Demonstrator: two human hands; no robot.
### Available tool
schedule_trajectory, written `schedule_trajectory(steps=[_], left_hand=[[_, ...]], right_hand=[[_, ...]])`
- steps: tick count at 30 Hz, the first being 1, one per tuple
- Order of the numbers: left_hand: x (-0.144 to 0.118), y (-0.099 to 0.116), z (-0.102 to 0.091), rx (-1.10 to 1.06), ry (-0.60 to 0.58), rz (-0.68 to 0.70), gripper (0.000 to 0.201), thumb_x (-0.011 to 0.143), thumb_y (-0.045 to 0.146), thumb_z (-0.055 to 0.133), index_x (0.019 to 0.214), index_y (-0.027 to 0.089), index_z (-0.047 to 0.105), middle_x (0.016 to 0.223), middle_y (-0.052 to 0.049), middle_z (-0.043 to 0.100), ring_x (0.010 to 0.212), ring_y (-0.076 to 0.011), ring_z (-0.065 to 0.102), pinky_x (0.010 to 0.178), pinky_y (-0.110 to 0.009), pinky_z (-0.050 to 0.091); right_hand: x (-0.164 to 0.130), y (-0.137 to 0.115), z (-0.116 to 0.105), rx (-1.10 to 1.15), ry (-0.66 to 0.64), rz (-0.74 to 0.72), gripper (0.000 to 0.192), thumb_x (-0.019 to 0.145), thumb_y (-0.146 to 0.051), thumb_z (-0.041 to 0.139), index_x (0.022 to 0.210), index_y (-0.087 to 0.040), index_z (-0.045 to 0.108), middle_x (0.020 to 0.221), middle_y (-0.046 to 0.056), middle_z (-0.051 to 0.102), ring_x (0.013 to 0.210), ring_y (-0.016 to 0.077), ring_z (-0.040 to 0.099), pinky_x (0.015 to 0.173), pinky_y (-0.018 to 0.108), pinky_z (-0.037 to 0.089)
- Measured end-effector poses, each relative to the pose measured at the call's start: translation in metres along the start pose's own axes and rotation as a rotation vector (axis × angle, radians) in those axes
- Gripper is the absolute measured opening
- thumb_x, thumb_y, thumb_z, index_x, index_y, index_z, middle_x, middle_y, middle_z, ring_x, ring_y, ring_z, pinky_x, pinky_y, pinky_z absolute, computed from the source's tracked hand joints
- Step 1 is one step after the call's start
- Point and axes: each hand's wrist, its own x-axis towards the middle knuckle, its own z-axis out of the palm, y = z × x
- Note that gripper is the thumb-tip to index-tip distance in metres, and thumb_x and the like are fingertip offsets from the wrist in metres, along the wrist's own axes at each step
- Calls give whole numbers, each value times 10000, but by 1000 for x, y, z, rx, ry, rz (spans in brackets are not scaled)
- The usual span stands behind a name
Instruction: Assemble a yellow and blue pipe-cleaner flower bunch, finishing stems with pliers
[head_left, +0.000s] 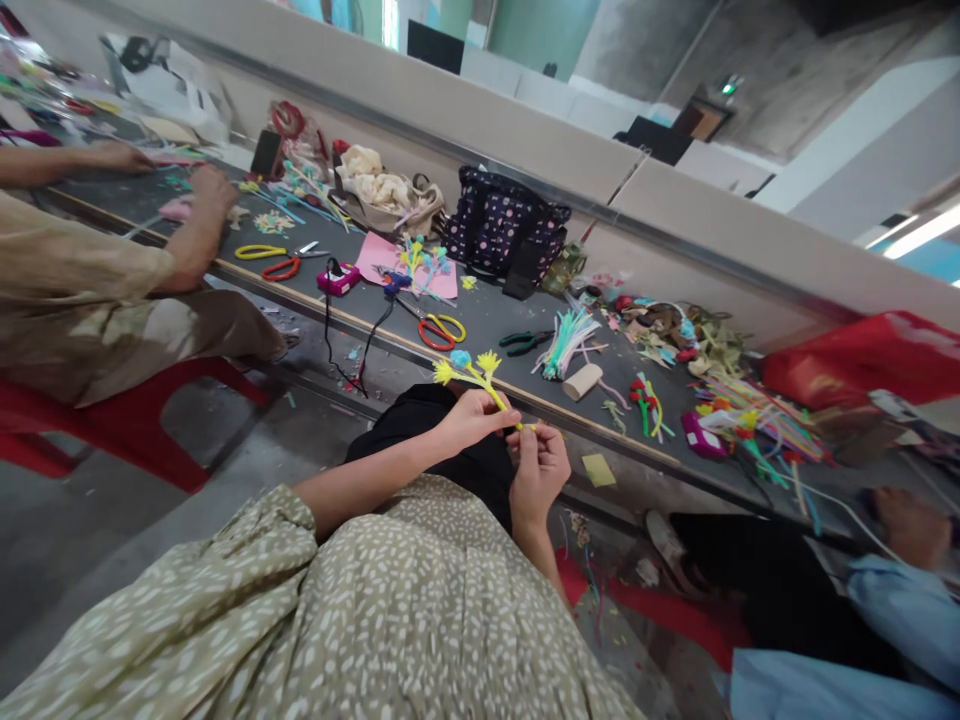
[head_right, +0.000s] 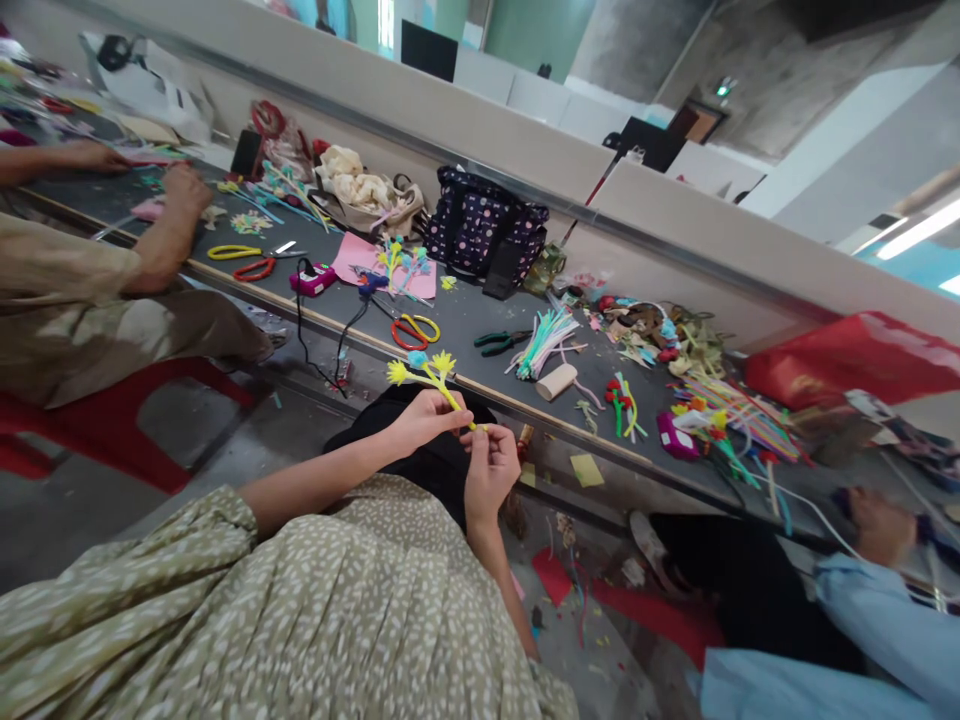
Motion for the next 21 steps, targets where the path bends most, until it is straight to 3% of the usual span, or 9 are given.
schedule_trajectory(steps=[3, 6, 9, 12, 16, 21], left_hand=[[-1, 1, 0, 26, -1, 50, 353, 719, 435, 724, 661, 114, 592, 621, 2, 556, 563, -84, 509, 531, -198, 399], [-2, 1, -2, 92, -17, 92, 322, 744, 412, 709, 663, 117, 605, 661, -20, 580, 595, -100, 534, 547, -213, 411], [-2, -3, -4, 134, -8, 105, 307, 751, 393, 705, 662, 114, 613, 680, -14, 565, 610, -97, 536, 557, -213, 412], [0, -7, -4, 107, 0, 53, 319, 770, 417, 681, 698, 113, 616, 658, 0, 556, 585, -85, 521, 545, -206, 408], [1, -6, -3, 64, 15, 1, 385, 751, 483, 680, 680, 112, 608, 618, 10, 551, 525, -69, 484, 497, -195, 373], [0, -3, -3, 5, 22, -20, 397, 699, 488, 729, 675, 111, 608, 602, 7, 569, 516, -70, 494, 508, -199, 375]], right_hand=[[7, -1, -1, 233, -42, 204, 169, 818, -342, 661, 794, -196, 580, 641, -39, 600, 555, 103, 555, 571, 229, 465], [13, 2, -4, 401, -175, 447, 207, 803, -331, 658, 697, -197, 540, 584, -66, 516, 509, 90, 499, 580, 240, 484], [15, 5, -5, 468, -218, 538, 222, 799, -324, 656, 673, -198, 524, 574, -73, 487, 503, 87, 479, 583, 241, 485], [10, 4, -3, 355, -126, 360, 169, 811, -317, 662, 751, -194, 564, 611, -58, 555, 544, 93, 525, 586, 228, 463], [1, -1, 0, 2, -33, 32, 141, 865, -333, 616, 841, -196, 593, 688, -21, 630, 602, 118, 584, 604, 240, 462], [-4, -3, 0, -109, -19, -96, 127, 876, -323, 602, 853, -198, 596, 710, -10, 645, 623, 132, 612, 640, 258, 487]])
